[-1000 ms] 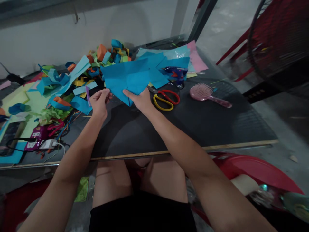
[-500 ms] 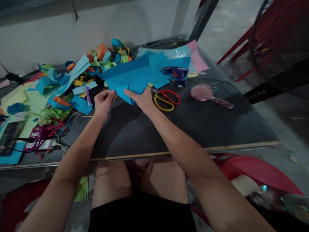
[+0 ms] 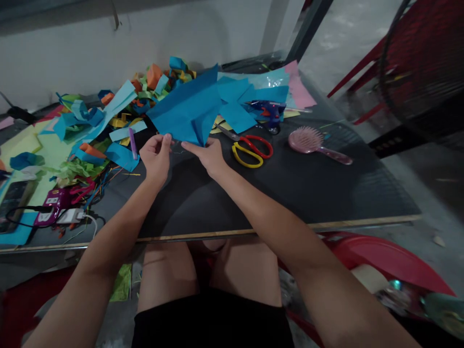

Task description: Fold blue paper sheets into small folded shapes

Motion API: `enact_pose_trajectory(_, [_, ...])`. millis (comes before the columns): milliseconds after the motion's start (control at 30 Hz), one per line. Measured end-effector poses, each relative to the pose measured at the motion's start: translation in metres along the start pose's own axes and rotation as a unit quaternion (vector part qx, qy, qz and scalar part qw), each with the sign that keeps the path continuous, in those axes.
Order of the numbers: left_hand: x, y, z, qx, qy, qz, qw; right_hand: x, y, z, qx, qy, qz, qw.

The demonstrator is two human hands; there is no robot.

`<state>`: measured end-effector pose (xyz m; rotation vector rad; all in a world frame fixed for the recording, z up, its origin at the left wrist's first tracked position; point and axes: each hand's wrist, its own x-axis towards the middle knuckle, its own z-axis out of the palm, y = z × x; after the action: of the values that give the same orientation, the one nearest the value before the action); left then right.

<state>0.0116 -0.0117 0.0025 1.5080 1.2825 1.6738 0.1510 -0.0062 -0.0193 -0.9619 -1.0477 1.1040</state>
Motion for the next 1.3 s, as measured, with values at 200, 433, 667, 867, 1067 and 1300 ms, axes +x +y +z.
enact_pose_trajectory(200, [-0.009,0.006,0.007,-0.019,0.036,-0.007,0.999,-0.005,0.002,0.011,0.093,0.02,0.045,0.994])
enact_pose_trajectory(433, [-0.019,0.011,0.012,-0.017,0.004,-0.013,1.0,-0.006,0.004,0.014,0.101,0.031,0.065,0.992])
enact_pose_trajectory(667, [-0.009,0.012,0.007,0.0,0.026,0.01,1.0,-0.002,0.003,0.009,0.115,0.022,0.056,0.992])
enact_pose_trajectory(867, [0.0,0.007,0.003,-0.012,0.041,0.011,0.999,0.001,-0.004,0.007,0.143,0.035,0.058,0.987])
enact_pose_trajectory(1067, [0.011,0.004,-0.004,-0.05,0.086,0.004,0.995,0.004,0.0,0.003,0.131,0.047,0.058,0.989])
enact_pose_trajectory(1300, [0.023,-0.011,-0.01,-0.102,0.081,0.005,0.991,0.006,-0.004,-0.002,0.101,-0.029,-0.008,0.994])
